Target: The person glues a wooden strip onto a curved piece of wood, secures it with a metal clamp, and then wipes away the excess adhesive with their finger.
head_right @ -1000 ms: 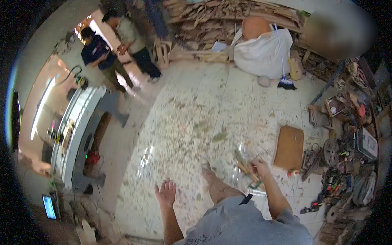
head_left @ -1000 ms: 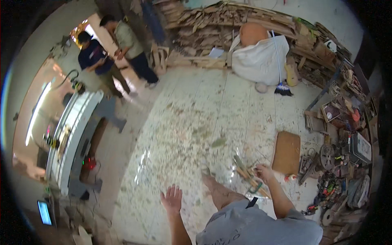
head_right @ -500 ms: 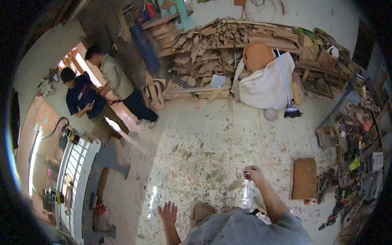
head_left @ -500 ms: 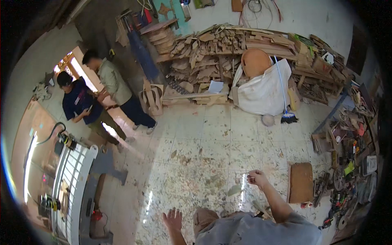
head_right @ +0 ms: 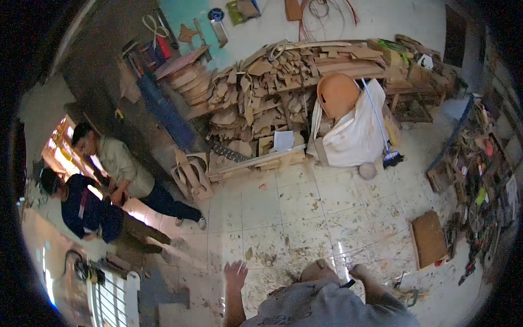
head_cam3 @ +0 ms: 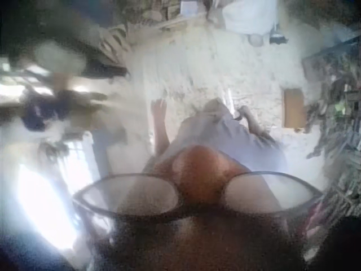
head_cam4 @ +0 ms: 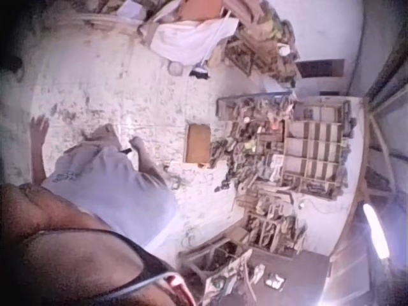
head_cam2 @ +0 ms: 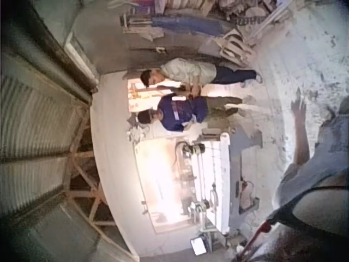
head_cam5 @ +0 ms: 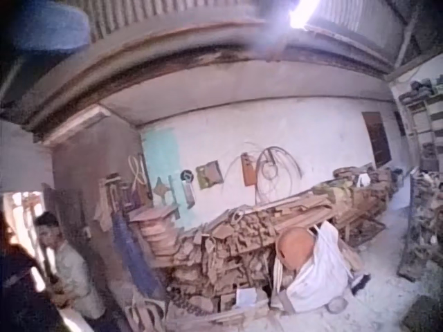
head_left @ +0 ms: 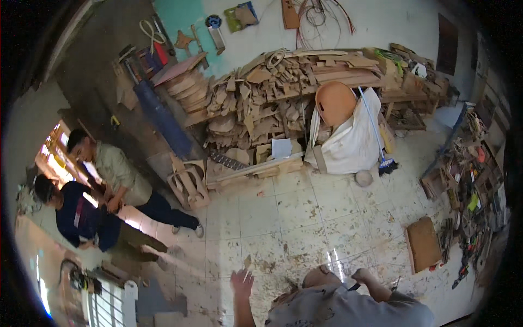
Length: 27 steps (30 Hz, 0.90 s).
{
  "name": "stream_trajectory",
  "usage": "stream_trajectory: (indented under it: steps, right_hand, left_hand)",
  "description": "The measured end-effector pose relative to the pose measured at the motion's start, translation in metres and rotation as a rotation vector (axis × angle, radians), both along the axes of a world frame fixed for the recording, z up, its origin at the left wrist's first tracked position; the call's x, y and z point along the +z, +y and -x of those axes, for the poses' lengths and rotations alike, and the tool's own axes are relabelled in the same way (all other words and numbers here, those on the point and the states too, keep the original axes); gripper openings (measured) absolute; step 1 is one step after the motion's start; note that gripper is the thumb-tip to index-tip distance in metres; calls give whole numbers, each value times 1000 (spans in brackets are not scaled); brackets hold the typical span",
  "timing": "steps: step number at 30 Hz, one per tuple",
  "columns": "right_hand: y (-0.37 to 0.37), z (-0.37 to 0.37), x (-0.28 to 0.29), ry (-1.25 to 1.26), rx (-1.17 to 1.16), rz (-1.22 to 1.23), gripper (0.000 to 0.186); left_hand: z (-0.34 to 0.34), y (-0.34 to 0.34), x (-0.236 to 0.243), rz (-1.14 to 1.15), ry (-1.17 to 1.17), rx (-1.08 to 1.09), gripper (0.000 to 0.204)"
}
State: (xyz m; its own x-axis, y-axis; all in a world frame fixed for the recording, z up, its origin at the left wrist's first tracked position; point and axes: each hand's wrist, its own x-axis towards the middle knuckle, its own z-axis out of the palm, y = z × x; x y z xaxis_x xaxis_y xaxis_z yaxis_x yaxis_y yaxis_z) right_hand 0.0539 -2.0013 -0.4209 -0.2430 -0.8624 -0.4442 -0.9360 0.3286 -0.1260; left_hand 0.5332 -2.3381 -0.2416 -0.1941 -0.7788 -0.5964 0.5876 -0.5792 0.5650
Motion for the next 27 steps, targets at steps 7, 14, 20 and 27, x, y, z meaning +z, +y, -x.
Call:
stream_trajectory:
  steps: [7,14,20,27]
  right_hand:
    - [-34,-43,51,-707,-1133,-61,38]
    - [-217,49,-69,-259,-838,-263,41]
    - [-533,125,18,-297,-433,104,48]
    - [-782,172,152,-509,-498,763,37]
  left_hand:
    - [78,-206,34,249,8,-209,47]
    - [169,-354,39,141,123,-370,49]
    - [187,-470,54,124,-82,-349,48]
    - [213,-547,49,-44,-173,-273,47]
